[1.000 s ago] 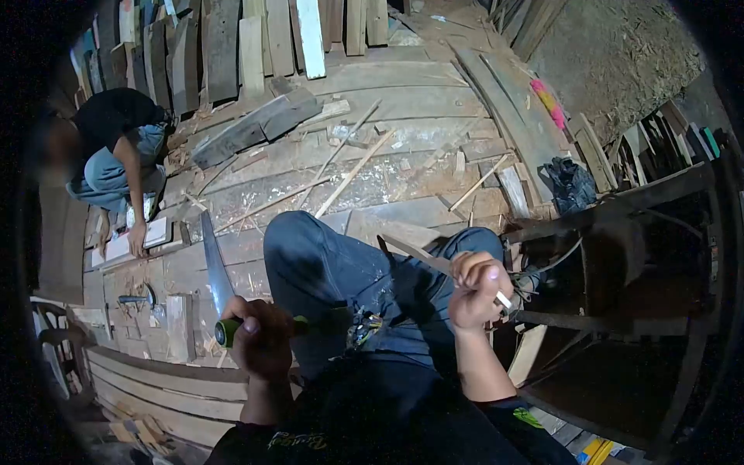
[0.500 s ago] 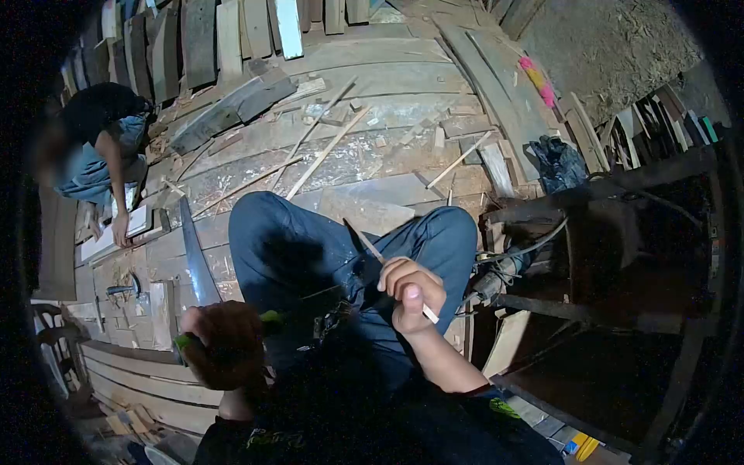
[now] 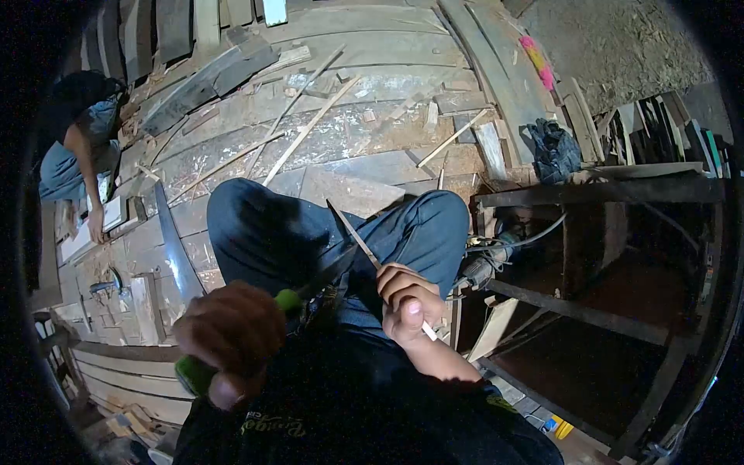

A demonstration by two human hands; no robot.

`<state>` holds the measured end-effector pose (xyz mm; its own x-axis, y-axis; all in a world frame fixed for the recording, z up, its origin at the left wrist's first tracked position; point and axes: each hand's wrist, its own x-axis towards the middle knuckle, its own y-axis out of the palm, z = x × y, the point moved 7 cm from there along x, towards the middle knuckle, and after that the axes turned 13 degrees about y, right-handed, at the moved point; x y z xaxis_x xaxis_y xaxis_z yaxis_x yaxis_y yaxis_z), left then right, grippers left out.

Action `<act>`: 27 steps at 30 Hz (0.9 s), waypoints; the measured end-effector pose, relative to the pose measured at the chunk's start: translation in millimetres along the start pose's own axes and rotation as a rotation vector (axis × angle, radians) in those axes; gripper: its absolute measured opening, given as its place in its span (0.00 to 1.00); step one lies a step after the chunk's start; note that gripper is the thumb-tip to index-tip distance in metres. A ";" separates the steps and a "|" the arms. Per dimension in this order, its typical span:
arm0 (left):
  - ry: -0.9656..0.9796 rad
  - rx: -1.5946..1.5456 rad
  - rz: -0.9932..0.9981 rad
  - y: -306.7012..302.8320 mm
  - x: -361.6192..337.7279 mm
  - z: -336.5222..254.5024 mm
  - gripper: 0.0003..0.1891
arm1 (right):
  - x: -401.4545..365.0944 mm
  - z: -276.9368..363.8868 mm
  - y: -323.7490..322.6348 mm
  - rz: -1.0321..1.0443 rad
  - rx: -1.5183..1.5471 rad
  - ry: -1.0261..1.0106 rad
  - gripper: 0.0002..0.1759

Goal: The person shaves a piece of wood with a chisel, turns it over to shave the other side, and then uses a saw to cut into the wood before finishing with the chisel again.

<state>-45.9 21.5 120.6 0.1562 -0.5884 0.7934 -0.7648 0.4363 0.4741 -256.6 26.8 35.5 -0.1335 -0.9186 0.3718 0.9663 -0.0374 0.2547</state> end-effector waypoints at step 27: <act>-0.098 -0.032 0.163 24.2 -6.6 10.7 0.09 | -14.3 4.5 2.3 0.129 -0.037 0.005 0.31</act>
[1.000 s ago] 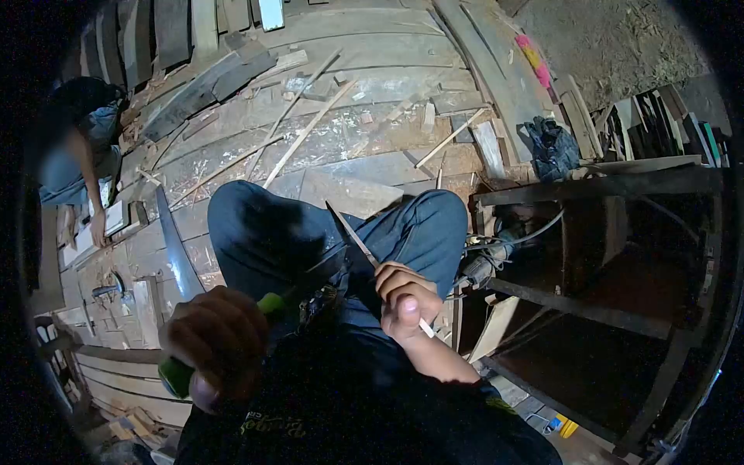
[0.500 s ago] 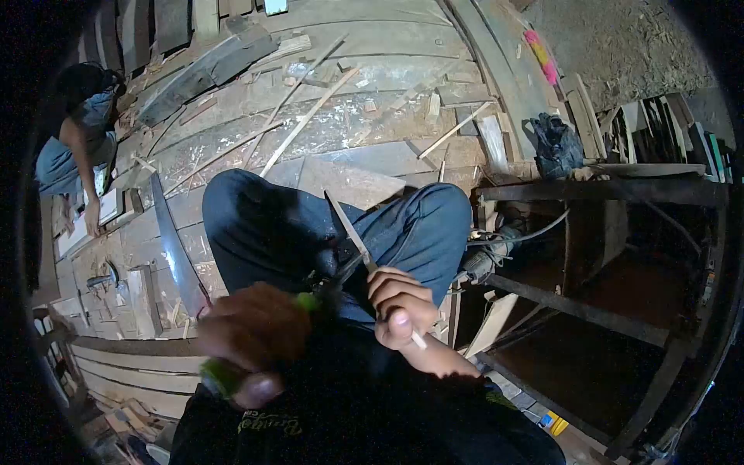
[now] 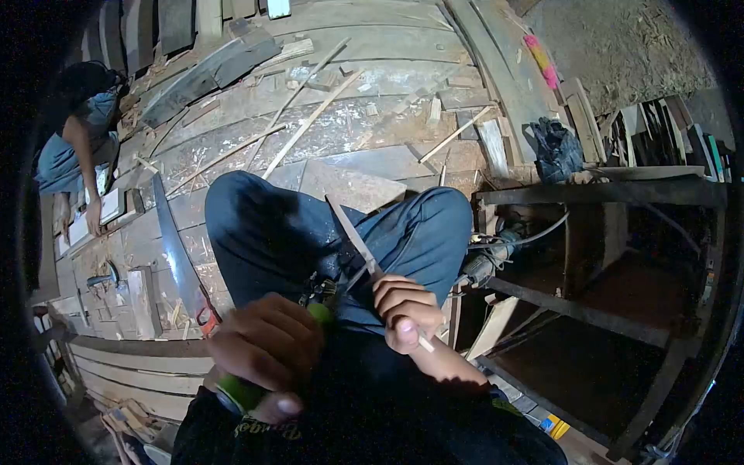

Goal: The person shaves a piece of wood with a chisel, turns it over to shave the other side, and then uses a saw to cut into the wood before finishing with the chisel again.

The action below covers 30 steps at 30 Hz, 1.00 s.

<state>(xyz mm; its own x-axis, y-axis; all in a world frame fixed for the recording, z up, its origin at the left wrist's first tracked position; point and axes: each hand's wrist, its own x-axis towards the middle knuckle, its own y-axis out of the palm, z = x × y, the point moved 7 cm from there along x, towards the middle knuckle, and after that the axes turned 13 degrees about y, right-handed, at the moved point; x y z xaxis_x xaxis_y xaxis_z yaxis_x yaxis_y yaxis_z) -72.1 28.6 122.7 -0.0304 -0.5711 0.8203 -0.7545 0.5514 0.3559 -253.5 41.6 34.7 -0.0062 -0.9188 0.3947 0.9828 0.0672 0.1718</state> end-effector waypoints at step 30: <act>-0.041 -0.059 -0.099 -30.8 3.0 -17.3 0.10 | -1.3 -1.6 -2.2 0.048 0.060 -0.055 0.26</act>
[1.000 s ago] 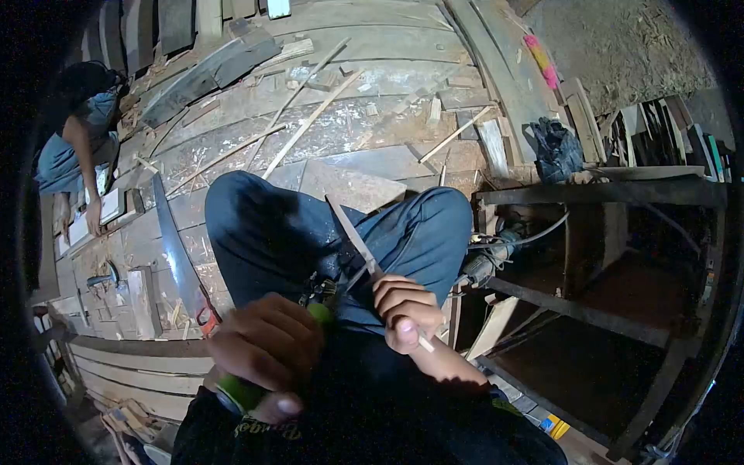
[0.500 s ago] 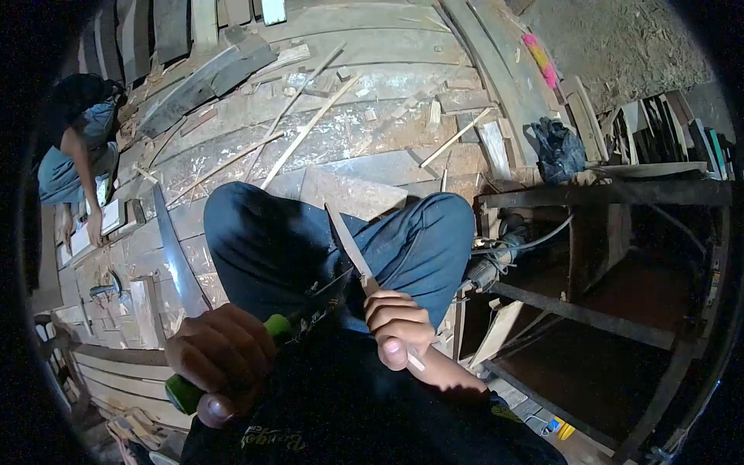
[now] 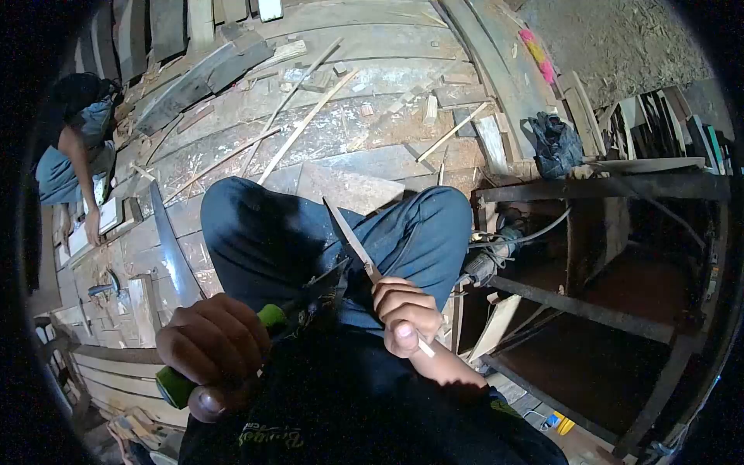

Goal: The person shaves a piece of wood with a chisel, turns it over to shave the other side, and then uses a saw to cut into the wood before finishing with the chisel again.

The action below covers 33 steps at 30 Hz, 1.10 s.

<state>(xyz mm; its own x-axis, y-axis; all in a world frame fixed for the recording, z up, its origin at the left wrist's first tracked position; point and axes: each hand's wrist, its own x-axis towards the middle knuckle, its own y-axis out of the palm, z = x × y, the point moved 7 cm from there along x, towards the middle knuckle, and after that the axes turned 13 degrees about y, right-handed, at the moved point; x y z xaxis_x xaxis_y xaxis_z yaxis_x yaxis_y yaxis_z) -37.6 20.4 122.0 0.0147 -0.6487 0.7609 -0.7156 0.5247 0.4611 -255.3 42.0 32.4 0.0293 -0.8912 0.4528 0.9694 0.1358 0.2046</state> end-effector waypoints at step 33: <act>0.044 0.062 0.206 48.6 -10.7 14.7 0.11 | -0.8 -0.1 3.5 -0.006 -0.043 0.046 0.29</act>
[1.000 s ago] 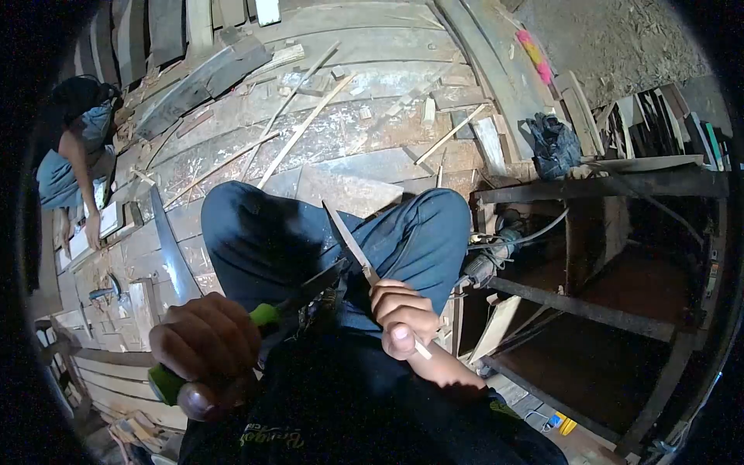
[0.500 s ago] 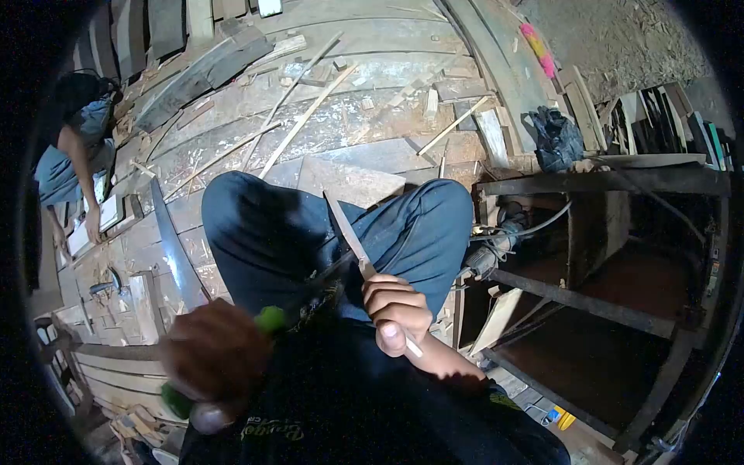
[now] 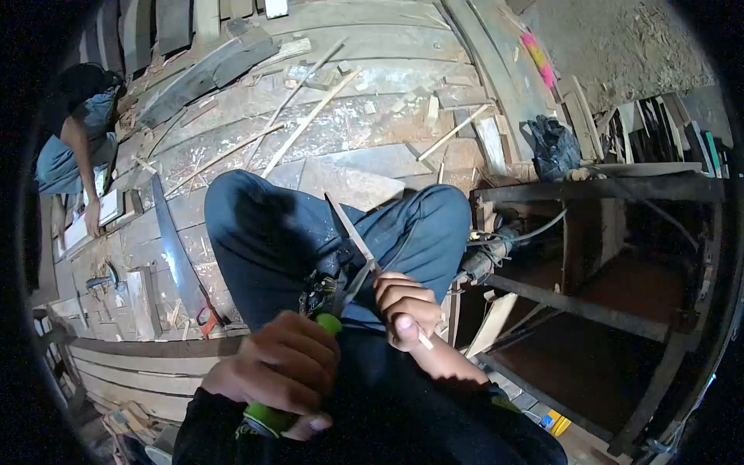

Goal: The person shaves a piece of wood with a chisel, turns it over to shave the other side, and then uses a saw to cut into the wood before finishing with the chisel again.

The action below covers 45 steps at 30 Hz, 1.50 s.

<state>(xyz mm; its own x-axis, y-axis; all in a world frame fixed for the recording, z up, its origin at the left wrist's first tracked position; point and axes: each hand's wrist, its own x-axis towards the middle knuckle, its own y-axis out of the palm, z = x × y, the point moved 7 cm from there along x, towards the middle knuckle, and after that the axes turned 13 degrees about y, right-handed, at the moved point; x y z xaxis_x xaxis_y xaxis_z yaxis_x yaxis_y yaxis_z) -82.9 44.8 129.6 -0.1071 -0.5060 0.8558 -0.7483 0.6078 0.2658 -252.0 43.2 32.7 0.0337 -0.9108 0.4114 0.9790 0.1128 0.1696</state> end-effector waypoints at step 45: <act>0.110 -0.049 -0.126 -26.4 -6.8 -15.3 0.09 | -16.5 -1.7 6.3 -0.044 0.023 -0.079 0.27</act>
<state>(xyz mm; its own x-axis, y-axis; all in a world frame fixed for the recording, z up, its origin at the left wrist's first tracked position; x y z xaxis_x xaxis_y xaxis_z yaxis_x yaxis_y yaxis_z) -52.3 41.5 123.6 0.0598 -0.5116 0.8571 -0.7184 0.5741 0.3929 -246.0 58.2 25.5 -0.0261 -0.8810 0.4724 0.9743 0.0833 0.2091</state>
